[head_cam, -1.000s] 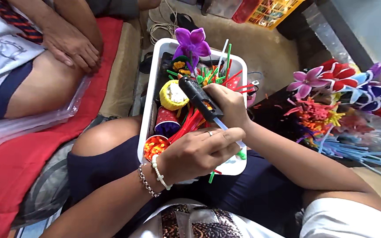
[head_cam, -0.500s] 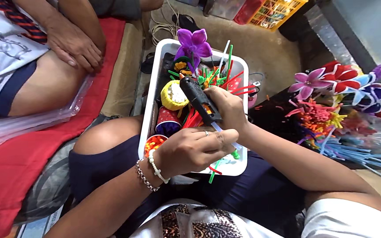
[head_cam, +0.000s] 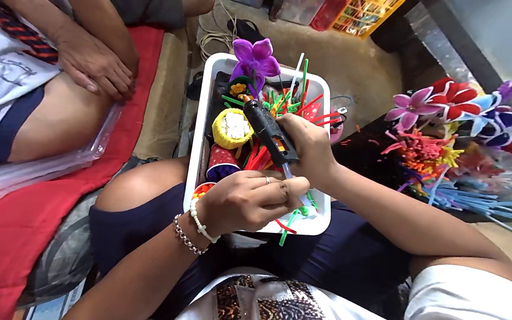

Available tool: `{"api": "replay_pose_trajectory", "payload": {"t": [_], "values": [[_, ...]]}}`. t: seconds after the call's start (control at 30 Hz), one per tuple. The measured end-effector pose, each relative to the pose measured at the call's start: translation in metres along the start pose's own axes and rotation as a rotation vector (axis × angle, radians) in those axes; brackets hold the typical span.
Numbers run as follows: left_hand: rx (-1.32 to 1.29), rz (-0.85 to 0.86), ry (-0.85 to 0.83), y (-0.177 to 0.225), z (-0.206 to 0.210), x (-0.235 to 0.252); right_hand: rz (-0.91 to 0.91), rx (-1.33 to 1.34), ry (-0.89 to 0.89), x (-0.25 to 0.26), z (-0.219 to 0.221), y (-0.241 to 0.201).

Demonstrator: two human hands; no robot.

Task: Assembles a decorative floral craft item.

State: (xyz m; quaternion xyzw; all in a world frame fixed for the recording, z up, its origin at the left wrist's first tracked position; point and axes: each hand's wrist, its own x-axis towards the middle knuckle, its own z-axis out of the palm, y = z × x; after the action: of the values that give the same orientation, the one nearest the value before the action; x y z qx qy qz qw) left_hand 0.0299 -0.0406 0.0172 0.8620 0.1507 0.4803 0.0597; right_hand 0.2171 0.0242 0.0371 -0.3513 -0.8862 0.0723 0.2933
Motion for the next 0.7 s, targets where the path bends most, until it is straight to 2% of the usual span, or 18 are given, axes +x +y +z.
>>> {"api": "replay_pose_trajectory", "payload": {"t": [0.13,0.33,0.57,0.7], "values": [[0.088,0.056,-0.025,-0.001,-0.001,-0.002,0.002,-0.100,0.018,0.002,-0.007,-0.003],[0.058,0.080,-0.036,0.000,-0.002,-0.003,-0.012,-0.184,0.046,0.002,-0.018,-0.008],[0.002,0.043,-0.011,-0.001,-0.002,-0.005,0.009,-0.212,0.023,0.003,-0.020,-0.010],[-0.050,-0.006,0.031,0.002,0.000,-0.006,0.089,-0.248,-0.037,0.004,-0.020,-0.014]]}}
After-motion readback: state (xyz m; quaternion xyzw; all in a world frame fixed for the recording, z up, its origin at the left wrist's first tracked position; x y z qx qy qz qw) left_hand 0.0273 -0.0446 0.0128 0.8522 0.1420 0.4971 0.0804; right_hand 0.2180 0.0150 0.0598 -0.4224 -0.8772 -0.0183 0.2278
